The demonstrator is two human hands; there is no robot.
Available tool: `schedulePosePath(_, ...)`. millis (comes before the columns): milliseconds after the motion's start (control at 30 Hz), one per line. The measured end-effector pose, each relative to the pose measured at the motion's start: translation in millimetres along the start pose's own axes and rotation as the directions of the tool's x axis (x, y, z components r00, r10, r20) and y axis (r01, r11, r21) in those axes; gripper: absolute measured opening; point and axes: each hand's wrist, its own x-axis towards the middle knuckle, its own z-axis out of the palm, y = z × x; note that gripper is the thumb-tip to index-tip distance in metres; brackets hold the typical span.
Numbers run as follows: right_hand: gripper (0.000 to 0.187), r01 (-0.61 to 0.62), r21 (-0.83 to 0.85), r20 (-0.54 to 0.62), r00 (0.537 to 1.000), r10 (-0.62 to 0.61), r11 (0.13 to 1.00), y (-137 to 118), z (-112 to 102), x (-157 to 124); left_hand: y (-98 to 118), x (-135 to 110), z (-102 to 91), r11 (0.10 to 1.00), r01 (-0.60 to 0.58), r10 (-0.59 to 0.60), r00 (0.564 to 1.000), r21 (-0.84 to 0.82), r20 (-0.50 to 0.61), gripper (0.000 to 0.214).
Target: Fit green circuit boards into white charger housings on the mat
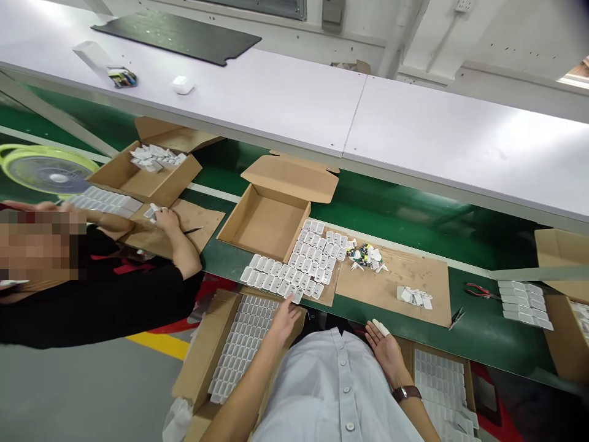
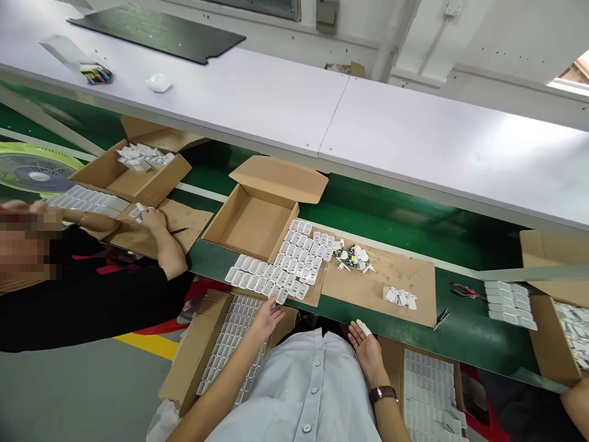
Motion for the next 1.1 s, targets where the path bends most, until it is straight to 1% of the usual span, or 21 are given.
schedulePosePath(67,0.023,0.012,0.003,-0.011,1.000,-0.012,1.000,4,-4,-3,-16,0,20.7,0.997,0.043,-0.039,0.998,-0.058,0.059,0.028)
schedulePosePath(133,0.024,0.033,0.008,-0.019,0.999,-0.033,0.999,6,-8,-7,-21,1,35.6,0.991,0.064,-0.050,0.993,-0.120,0.111,0.026)
schedulePosePath(167,0.025,0.046,0.011,-0.022,0.999,-0.045,0.999,7,-11,-10,-21,1,40.1,0.986,0.070,-0.051,0.990,-0.148,0.129,0.025)
schedulePosePath(267,0.027,0.082,0.021,-0.032,0.996,-0.081,0.996,9,-22,-18,-22,0,44.2,0.975,0.102,-0.070,0.984,-0.198,0.163,0.024)
schedulePosePath(367,0.025,0.102,0.026,-0.048,0.994,-0.101,0.994,12,-32,-25,-30,-4,45.2,0.967,0.165,-0.128,0.974,-0.193,0.189,0.026)
schedulePosePath(433,0.025,0.108,0.025,-0.059,0.993,-0.106,0.994,12,-37,-26,-37,-5,49.2,0.963,0.193,-0.152,0.965,-0.188,0.215,0.028)
schedulePosePath(567,0.026,0.122,0.009,-0.074,0.990,-0.121,0.992,9,-38,-23,-43,-5,59.9,0.966,0.189,-0.140,0.956,-0.176,0.259,0.028)
schedulePosePath(667,0.026,0.143,-0.042,-0.076,0.986,-0.146,0.989,5,-36,-18,-47,-5,59.9,0.978,0.172,-0.134,0.951,-0.116,0.279,0.028)
schedulePosePath(733,0.030,0.168,-0.111,-0.066,0.982,-0.176,0.980,2,-34,-13,-51,-6,53.1,0.986,0.161,-0.141,0.946,-0.047,0.292,0.025)
schedulePosePath(800,0.038,0.204,-0.218,-0.039,0.975,-0.217,0.954,-3,-31,-7,-57,-6,40.4,0.988,0.149,-0.153,0.946,0.036,0.286,0.021)
schedulePosePath(867,0.043,0.247,-0.367,0.012,0.965,-0.261,0.897,-12,-27,0,-65,-4,21.3,0.985,0.129,-0.154,0.958,0.116,0.240,0.020)
schedulePosePath(900,0.042,0.269,-0.452,0.049,0.959,-0.278,0.851,-17,-24,5,-70,-2,9.5,0.981,0.117,-0.146,0.969,0.152,0.197,0.019)
schedulePosePath(933,0.039,0.292,-0.535,0.093,0.953,-0.288,0.793,-24,-22,9,-76,1,-3.5,0.977,0.106,-0.132,0.981,0.186,0.139,0.020)
schedulePosePath(1000,0.030,0.342,-0.679,0.202,0.938,-0.283,0.649,-37,-18,17,-92,6,-31.3,0.962,0.095,-0.094,0.995,0.255,-0.016,0.023)
schedulePosePath(1033,0.027,0.369,-0.732,0.262,0.928,-0.264,0.572,-44,-18,21,-103,9,-44.8,0.949,0.104,-0.075,0.992,0.297,-0.106,0.025)
schedulePosePath(1067,0.026,0.394,-0.771,0.319,0.919,-0.233,0.500,-52,-19,25,-116,11,-57.1,0.931,0.125,-0.058,0.979,0.344,-0.198,0.027)
schedulePosePath(1100,0.028,0.411,-0.797,0.365,0.911,-0.190,0.442,-58,-22,30,-131,14,-67.5,0.903,0.157,-0.038,0.956,0.399,-0.289,0.029)
